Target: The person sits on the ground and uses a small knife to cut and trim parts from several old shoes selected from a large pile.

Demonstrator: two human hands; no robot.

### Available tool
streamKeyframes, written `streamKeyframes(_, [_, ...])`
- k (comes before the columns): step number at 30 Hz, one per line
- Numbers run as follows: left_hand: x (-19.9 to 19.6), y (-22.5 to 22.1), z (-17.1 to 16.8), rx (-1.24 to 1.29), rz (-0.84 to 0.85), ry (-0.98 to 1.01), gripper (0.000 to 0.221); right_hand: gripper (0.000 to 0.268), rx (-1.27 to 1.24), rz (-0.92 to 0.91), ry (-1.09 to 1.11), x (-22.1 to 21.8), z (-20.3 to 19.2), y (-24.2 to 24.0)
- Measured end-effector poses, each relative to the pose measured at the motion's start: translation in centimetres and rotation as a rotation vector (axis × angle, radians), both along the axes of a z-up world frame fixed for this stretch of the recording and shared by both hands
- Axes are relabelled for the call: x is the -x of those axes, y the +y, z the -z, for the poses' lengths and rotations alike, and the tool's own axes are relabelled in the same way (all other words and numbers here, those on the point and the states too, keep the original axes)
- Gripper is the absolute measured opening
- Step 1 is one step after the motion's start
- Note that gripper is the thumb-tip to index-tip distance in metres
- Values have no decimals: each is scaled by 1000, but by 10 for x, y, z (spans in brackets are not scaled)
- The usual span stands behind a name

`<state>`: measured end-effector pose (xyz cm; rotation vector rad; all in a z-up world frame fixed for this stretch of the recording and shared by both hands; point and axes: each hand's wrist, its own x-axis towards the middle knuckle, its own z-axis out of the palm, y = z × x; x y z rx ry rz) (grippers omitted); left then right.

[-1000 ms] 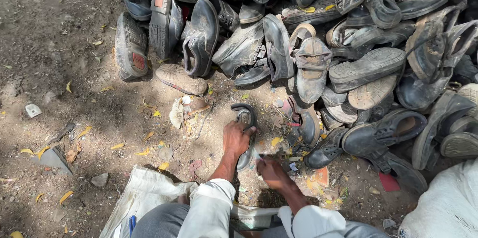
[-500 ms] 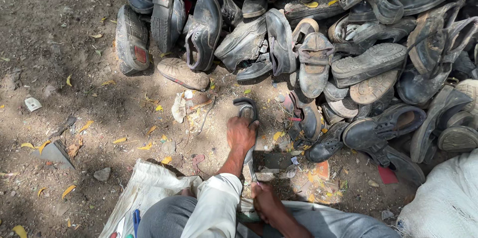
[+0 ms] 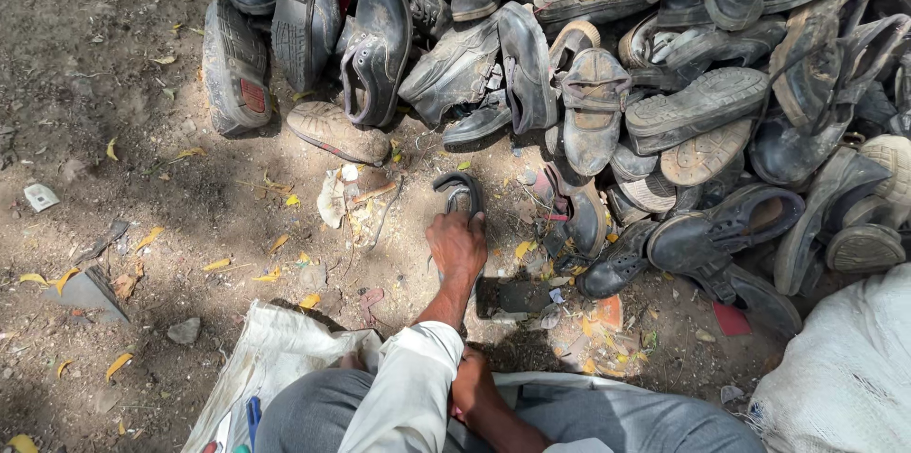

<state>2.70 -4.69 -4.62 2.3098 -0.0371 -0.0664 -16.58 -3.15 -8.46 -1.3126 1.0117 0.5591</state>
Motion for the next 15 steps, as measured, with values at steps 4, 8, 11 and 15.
streamKeyframes(4, [-5,-3,-5,83,-209,-88,29,42,-213,321,32,-20,24,-5])
streamKeyframes(8, [-17,7,-29,181,-407,317,31,36,14,108,-105,-32,13,-57])
streamKeyframes(11, [-18,22,-41,61,-293,483,38,34,106,-35,-136,-39,17,-97])
streamKeyframes(15, [-4,45,-63,-125,-126,481,55,37,567,-479,-430,-48,25,-134])
